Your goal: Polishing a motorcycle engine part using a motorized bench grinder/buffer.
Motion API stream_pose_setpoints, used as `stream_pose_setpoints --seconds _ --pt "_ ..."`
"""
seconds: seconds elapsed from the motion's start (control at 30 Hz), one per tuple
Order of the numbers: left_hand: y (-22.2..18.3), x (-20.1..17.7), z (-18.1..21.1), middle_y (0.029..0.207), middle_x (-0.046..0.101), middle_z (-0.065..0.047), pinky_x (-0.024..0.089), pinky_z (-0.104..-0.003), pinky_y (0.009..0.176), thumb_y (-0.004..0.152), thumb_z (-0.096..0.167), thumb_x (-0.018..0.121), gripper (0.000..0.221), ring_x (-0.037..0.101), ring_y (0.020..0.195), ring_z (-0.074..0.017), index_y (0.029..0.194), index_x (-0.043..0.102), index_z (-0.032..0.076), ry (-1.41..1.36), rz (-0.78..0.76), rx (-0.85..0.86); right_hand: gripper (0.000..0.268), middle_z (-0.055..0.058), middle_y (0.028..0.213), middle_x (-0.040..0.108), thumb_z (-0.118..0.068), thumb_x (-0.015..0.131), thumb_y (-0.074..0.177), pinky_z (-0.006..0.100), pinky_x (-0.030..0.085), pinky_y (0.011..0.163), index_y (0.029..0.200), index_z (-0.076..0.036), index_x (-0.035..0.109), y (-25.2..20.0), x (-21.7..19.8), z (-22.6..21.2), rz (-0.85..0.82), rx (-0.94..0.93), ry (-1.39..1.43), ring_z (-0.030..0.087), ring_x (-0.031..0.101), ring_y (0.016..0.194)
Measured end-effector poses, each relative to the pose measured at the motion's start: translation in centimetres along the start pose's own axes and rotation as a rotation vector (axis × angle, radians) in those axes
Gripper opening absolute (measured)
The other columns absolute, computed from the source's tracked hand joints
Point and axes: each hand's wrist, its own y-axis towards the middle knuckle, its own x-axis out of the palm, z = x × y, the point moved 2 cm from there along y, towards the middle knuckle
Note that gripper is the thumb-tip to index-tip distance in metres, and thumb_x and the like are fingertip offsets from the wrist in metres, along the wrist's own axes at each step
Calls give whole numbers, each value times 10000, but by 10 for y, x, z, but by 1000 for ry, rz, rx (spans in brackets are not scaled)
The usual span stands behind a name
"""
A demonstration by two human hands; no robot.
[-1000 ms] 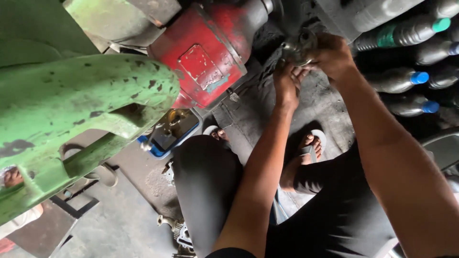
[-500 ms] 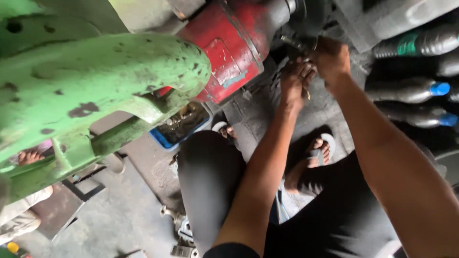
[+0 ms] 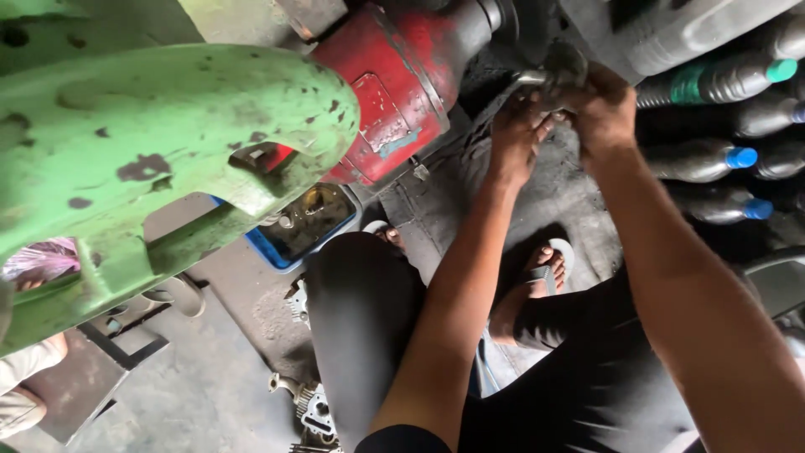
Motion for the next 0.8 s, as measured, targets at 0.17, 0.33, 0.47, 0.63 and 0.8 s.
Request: stream_pose_setpoints --seconds 0.17,0.33,0.47,0.63,0.8 --pt "7 -24 -19 1119 685 -63 570 -416 938 1036 120 640 183 690 1003 -216 1209 595 85 -244 111 -32 348 96 1016 759 113 699 827 267 583 769 1171 61 721 28 -4 41 -16 -154 -155 159 717 873" --pt "1 -38 -15 1162 676 -78 558 -427 994 1100 148 632 173 681 1066 -240 1243 574 72 -245 106 -13 361 64 1038 764 106 704 822 247 563 778 1169 15 740 24 4 32 -6 -147 -350 130 695 900" --pt "-13 -1 31 1187 698 -133 569 -443 980 1058 194 585 262 682 1092 -299 1273 594 46 19 109 -72 426 31 1022 767 66 713 796 246 604 757 1215 -13 726 21 0 11 -33 58 -411 139 722 878" --pt "-4 3 23 1267 679 -90 546 -410 998 1047 134 604 269 662 1165 -230 1302 593 49 0 1 -99 584 61 1087 780 73 691 791 261 515 677 1366 -25 657 13 -21 4 -43 -20 -263 168 671 840" --pt "3 -15 -12 1162 686 -98 558 -420 987 1030 97 613 213 690 1068 -223 1239 589 68 -198 52 -41 349 91 1054 759 75 720 834 258 611 826 1181 41 707 9 -11 19 -105 -154 -292 155 725 909"
